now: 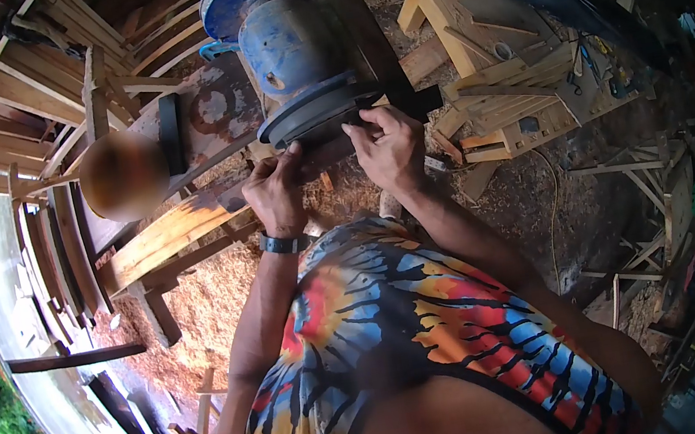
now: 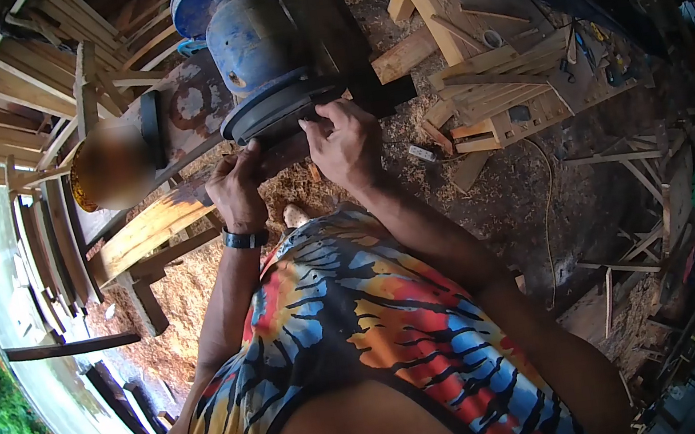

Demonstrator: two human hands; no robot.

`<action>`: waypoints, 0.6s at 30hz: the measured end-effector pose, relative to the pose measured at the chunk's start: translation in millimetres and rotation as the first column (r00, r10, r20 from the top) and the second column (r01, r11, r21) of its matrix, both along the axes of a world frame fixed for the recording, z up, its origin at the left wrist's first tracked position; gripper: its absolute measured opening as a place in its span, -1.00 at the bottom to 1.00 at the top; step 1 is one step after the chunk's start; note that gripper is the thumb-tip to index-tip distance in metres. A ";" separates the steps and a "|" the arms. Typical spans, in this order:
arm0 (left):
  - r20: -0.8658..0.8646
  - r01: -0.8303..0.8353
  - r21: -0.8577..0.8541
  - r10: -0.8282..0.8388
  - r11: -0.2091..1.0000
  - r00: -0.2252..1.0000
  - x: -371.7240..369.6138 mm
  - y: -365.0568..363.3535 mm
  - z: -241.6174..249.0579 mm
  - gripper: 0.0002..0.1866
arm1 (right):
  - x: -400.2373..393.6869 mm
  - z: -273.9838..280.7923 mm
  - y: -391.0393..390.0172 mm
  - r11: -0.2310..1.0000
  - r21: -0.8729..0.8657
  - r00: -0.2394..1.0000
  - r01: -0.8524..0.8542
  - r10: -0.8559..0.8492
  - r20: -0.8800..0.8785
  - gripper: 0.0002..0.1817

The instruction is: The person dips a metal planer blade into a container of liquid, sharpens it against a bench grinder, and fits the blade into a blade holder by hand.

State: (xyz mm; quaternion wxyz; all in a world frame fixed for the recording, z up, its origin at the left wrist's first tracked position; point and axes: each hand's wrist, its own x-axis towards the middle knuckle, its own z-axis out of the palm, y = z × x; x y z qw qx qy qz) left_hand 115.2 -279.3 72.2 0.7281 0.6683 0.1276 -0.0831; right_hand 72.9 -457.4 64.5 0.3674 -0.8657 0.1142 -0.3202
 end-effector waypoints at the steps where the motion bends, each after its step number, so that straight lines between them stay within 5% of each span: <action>1: 0.003 -0.005 -0.003 0.005 1.000 1.000 0.2 0.5 -1.3 -0.71 | 0.4 0.4 0.1 1.000 -0.011 1.000 -0.009 0.009 0.008 -0.75; 18: -0.034 0.001 -0.067 -0.003 0.998 0.999 1.0 17.9 -16.2 -0.74 | 2.8 9.1 16.0 0.999 -0.001 0.998 -0.055 0.055 0.032 -0.77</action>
